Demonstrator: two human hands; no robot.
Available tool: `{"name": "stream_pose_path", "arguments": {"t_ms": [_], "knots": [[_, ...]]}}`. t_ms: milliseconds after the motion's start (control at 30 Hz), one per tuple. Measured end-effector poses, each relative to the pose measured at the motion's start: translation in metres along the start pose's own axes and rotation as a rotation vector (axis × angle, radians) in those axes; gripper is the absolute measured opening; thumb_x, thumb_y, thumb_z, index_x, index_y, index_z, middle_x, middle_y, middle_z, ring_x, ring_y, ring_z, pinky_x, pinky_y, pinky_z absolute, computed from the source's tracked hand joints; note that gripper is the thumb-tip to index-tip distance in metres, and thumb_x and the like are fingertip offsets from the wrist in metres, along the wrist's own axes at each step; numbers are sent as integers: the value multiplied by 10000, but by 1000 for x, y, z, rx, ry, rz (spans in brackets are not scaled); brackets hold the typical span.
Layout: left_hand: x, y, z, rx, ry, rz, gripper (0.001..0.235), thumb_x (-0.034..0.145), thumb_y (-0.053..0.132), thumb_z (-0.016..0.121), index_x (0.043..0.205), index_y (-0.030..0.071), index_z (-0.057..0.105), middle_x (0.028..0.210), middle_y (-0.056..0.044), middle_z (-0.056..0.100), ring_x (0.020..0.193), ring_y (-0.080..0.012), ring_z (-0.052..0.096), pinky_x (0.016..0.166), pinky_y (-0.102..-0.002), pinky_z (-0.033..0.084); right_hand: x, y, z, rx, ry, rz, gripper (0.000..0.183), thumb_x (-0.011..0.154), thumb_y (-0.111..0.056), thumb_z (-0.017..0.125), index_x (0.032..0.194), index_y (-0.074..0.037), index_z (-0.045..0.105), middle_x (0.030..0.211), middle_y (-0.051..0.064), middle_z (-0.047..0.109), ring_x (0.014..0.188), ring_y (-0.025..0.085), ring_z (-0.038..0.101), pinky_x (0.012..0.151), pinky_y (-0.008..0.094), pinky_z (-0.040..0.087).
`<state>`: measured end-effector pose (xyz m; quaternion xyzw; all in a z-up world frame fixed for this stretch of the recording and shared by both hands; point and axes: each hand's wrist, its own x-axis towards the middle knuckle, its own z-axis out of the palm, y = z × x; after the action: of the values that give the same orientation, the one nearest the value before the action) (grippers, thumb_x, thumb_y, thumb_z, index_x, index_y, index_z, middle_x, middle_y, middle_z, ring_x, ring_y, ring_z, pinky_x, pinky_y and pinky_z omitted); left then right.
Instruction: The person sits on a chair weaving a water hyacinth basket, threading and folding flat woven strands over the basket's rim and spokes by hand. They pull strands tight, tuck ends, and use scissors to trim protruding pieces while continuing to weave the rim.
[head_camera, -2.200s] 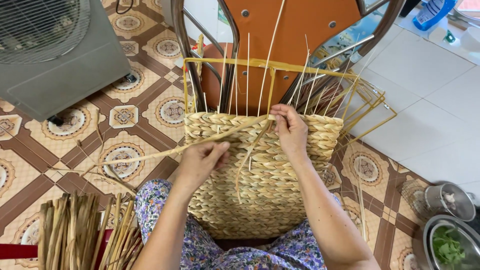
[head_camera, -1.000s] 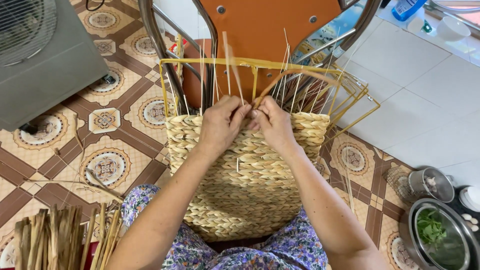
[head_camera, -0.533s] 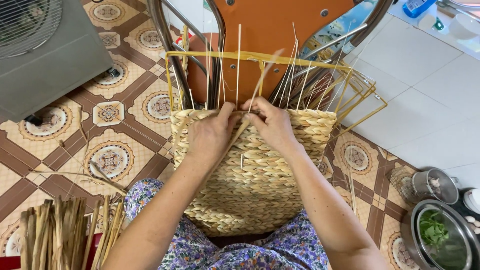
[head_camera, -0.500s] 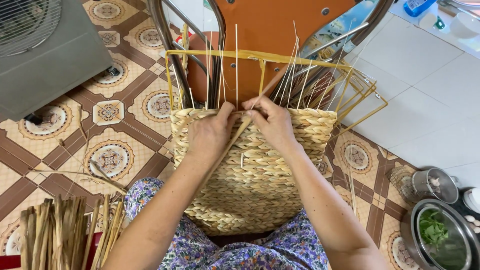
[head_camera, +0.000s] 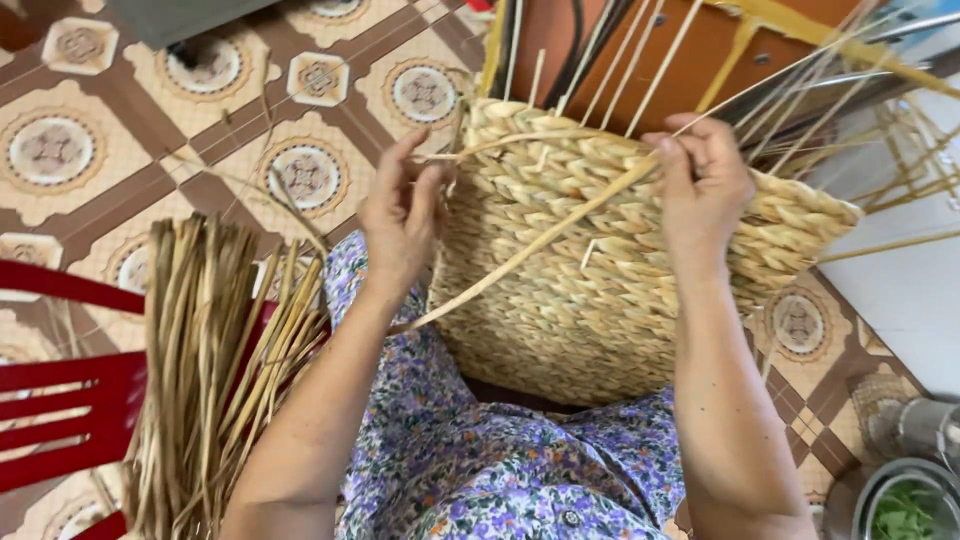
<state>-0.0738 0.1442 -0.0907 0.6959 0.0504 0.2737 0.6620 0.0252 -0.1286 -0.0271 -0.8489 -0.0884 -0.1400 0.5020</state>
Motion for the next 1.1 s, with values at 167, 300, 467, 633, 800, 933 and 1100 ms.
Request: {"name": "stream_pose_path", "arguments": {"t_ms": [167, 300, 467, 633, 800, 933, 1100], "knots": [[-14, -102, -137, 265, 336, -149, 158, 1040, 87, 617, 1176, 52, 691, 1059, -69, 739, 816, -91, 675, 672, -216, 581, 0, 13, -3, 0, 8, -188, 88, 1106, 25, 624, 1167, -33, 650, 938, 65, 759, 820, 49, 721, 572, 178, 510], [-28, -154, -239, 874, 452, -317, 110, 1005, 129, 719, 1085, 70, 768, 1081, -108, 734, 877, -182, 698, 741, -328, 576, 0, 10, -3, -24, 23, -192, 74, 1107, 32, 633, 1129, -34, 658, 946, 56, 767, 792, 51, 719, 567, 178, 514], [-28, -173, -270, 1322, 361, -433, 338, 835, 288, 867, 1011, 24, 751, 928, -190, 718, 826, -308, 671, 755, -440, 562, -2, 7, -2, -42, 39, -162, 57, 1103, 13, 643, 1125, -37, 661, 933, 53, 772, 751, 47, 692, 563, 176, 500], [-18, -163, -268, 1544, 234, -447, 285, 797, 213, 847, 1004, 36, 763, 931, -184, 716, 825, -311, 660, 693, -409, 588, -1, 6, -2, -23, 25, -186, 50, 1114, 8, 631, 1137, -31, 654, 994, 49, 781, 770, 41, 698, 571, 173, 506], [12, -132, -253, 516, 170, -607, 200, 1052, 146, 578, 1173, 38, 695, 1001, -74, 741, 771, -78, 690, 646, -189, 568, 1, 10, -1, -42, 46, -150, 57, 1093, 4, 637, 1120, -39, 664, 967, 49, 780, 762, 45, 707, 553, 173, 505], [40, -9, -189, 383, 139, -437, 295, 1100, 176, 533, 1371, 110, 629, 937, -43, 712, 646, -76, 532, 500, -216, 390, 2, 4, 0, -53, 82, -103, 116, 1060, 7, 628, 1151, -57, 662, 969, 40, 786, 778, 46, 719, 544, 168, 530], [54, 110, -112, 748, 2, 415, 157, 1104, -28, 666, 1245, -96, 663, 970, -229, 672, 740, -229, 577, 595, -329, 485, 11, -1, -6, 163, 38, -61, 104, 1007, 4, 649, 1084, -65, 631, 956, 42, 792, 669, 34, 661, 537, 167, 532]]}}
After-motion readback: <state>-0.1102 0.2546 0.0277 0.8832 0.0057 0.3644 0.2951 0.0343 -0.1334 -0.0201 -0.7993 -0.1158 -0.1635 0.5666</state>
